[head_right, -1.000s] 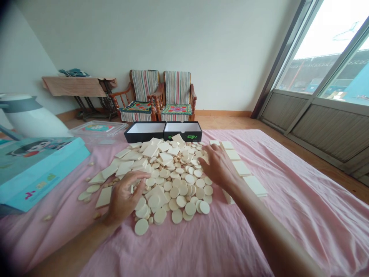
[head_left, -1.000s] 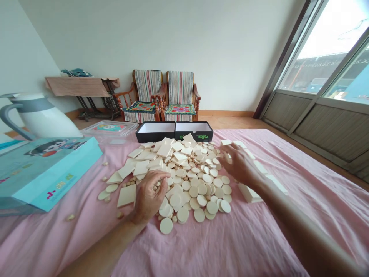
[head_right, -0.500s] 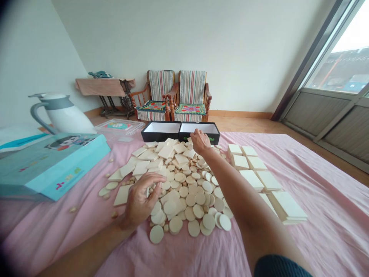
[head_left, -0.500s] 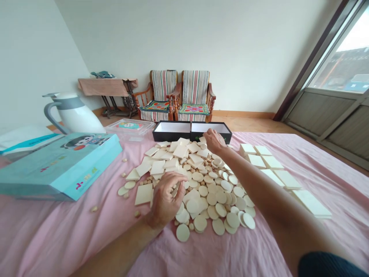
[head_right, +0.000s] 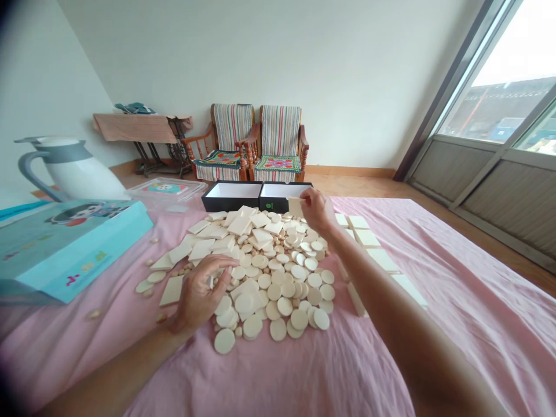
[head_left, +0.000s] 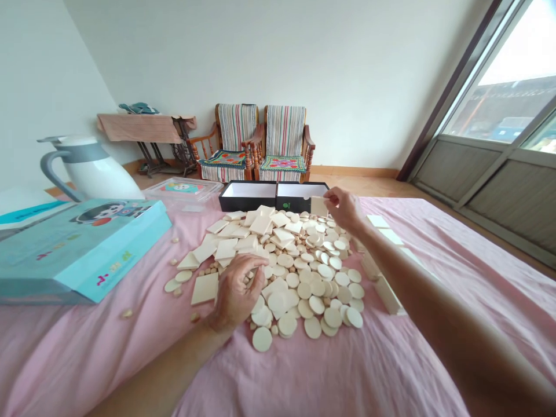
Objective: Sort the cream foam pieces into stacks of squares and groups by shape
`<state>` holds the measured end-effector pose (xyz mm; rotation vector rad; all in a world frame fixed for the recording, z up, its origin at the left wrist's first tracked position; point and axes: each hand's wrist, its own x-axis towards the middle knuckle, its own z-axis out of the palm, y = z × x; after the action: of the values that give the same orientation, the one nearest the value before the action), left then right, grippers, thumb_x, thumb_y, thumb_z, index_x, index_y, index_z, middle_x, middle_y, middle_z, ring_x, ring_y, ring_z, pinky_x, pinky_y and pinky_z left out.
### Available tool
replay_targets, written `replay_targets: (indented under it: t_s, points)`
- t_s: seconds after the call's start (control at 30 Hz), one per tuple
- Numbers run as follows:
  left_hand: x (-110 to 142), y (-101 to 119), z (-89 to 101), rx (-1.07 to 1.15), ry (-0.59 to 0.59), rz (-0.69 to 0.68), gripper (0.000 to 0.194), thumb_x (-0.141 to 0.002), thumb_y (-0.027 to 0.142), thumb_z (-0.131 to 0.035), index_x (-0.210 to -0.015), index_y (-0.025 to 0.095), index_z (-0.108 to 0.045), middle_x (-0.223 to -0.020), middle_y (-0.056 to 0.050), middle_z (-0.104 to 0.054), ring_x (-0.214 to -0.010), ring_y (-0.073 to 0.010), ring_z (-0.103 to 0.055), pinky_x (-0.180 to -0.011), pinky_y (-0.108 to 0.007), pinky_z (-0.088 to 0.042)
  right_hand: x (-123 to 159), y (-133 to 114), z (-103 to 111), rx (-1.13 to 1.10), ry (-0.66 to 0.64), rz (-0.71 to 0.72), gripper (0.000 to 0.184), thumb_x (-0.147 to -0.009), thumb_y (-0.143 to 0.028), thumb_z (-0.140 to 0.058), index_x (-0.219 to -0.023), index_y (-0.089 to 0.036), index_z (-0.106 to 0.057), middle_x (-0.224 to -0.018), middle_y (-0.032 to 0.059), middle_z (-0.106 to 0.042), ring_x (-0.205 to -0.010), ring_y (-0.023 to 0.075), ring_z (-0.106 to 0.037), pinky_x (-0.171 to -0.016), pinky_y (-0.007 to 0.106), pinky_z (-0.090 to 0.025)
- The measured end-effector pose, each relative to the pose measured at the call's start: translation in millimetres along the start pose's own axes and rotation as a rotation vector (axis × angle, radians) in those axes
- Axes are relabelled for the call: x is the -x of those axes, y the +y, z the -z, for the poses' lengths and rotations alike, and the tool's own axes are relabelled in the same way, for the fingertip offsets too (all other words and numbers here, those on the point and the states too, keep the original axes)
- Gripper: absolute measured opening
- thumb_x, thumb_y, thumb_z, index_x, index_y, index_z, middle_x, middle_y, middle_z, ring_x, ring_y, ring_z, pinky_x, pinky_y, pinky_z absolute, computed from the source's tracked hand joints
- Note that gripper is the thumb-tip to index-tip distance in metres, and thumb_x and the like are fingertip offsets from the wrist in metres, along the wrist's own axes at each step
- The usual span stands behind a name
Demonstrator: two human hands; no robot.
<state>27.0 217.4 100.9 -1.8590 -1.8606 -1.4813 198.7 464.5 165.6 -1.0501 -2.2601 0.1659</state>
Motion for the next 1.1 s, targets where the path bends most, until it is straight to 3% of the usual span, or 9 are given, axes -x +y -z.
replay_targets:
  t_s: [0.13,0.23,0.33,0.43,0.57,0.67,0.87,0.97,1.1]
  points:
    - [0,1,-2.4,-0.027,-0.005,-0.004,0.016,-0.085,0.017,-0.051,-0.088,0.019,-0.067,-0.090,-0.006,-0.069,-0.090,-0.0191,-0.064,-0.083,-0.033,-0.052,43,30,67,-0.301,-0.010,-0.104,0.021,-0.075,-0.034,-0.056,-0.082,-0.016,-0.065,-0.071,0.0027,-0.064,-0.063,0.0136,-0.053,-0.060,0.027,-0.041]
    - [-1,1,-4.8,-0.041,0.001,-0.005,0.017,-0.085,0.019,-0.050,-0.087,0.020,-0.067,-0.090,-0.005,-0.070,-0.089,-0.0191,-0.064,-0.083,-0.034,-0.052,78,51,106,-0.404,-0.180,-0.242,0.031,-0.072,-0.043,-0.060,-0.082,-0.015,-0.067,-0.067,0.0029,-0.062,-0.059,0.0125,-0.052,-0.052,0.025,-0.038]
    - [-1,-2,-6.2,-0.044,0.002,-0.006,0.016,-0.085,0.019,-0.051,-0.087,0.020,-0.066,-0.090,-0.004,-0.070,-0.090,-0.0192,-0.064,-0.083,-0.033,-0.052,107,68,123,-0.410,-0.395,-0.320,0.035,-0.073,-0.048,-0.060,-0.082,-0.015,-0.068,-0.066,0.0026,-0.063,-0.059,0.0129,-0.053,-0.051,0.025,-0.037]
    - [0,-6,-6.5,-0.046,-0.004,-0.012,0.015,-0.084,0.018,-0.052,-0.088,0.019,-0.066,-0.090,-0.004,-0.069,-0.090,-0.0190,-0.064,-0.083,-0.033,-0.051,127,78,121,-0.392,-0.535,-0.350,0.033,-0.076,-0.048,-0.058,-0.081,-0.017,-0.069,-0.069,0.0020,-0.065,-0.062,0.0134,-0.055,-0.053,0.025,-0.039]
    - [1,-9,-6.6,-0.049,-0.013,-0.010,0.016,-0.084,0.018,-0.052,-0.089,0.019,-0.067,-0.092,-0.004,-0.069,-0.091,-0.0190,-0.064,-0.084,-0.033,-0.051,136,84,114,-0.381,-0.547,-0.360,0.032,-0.077,-0.048,-0.056,-0.080,-0.018,-0.068,-0.070,0.0020,-0.066,-0.064,0.0145,-0.057,-0.056,0.027,-0.043]
    - [1,-9,-6.9,-0.054,-0.020,-0.002,0.016,-0.084,0.018,-0.052,-0.090,0.019,-0.067,-0.091,-0.004,-0.070,-0.091,-0.0194,-0.064,-0.084,-0.033,-0.051,137,85,115,-0.326,-0.457,-0.329,0.034,-0.078,-0.049,-0.055,-0.083,-0.018,-0.068,-0.076,0.0038,-0.069,-0.069,0.0169,-0.059,-0.060,0.029,-0.045]
    - [0,-6,-6.7,-0.050,-0.025,0.005,0.016,-0.084,0.018,-0.052,-0.089,0.020,-0.067,-0.091,-0.004,-0.070,-0.091,-0.0195,-0.064,-0.084,-0.033,-0.051,163,57,106,0.088,-0.093,-0.278,0.043,-0.080,-0.053,-0.050,-0.102,-0.018,-0.060,-0.083,0.0094,-0.069,-0.066,0.0212,-0.062,-0.058,0.033,-0.045]
    - [0,-5,-6.3,-0.045,-0.023,0.006,0.016,-0.084,0.019,-0.052,-0.089,0.020,-0.067,-0.092,-0.004,-0.070,-0.091,-0.0192,-0.064,-0.084,-0.032,-0.051,180,36,94,0.340,-0.107,-0.258,0.054,-0.082,-0.059,-0.048,-0.115,-0.017,-0.053,-0.090,0.0133,-0.070,-0.075,0.0278,-0.065,-0.059,0.034,-0.044]
    - [0,-4,-5.4,-0.046,-0.022,0.009,0.015,-0.085,0.019,-0.052,-0.090,0.019,-0.067,-0.093,-0.004,-0.069,-0.092,-0.0188,-0.064,-0.084,-0.032,-0.051,186,17,84,0.588,-0.175,-0.296,0.055,-0.085,-0.060,-0.043,-0.117,-0.017,-0.050,-0.083,0.0148,-0.069,-0.076,0.0317,-0.066,-0.054,0.033,-0.039]
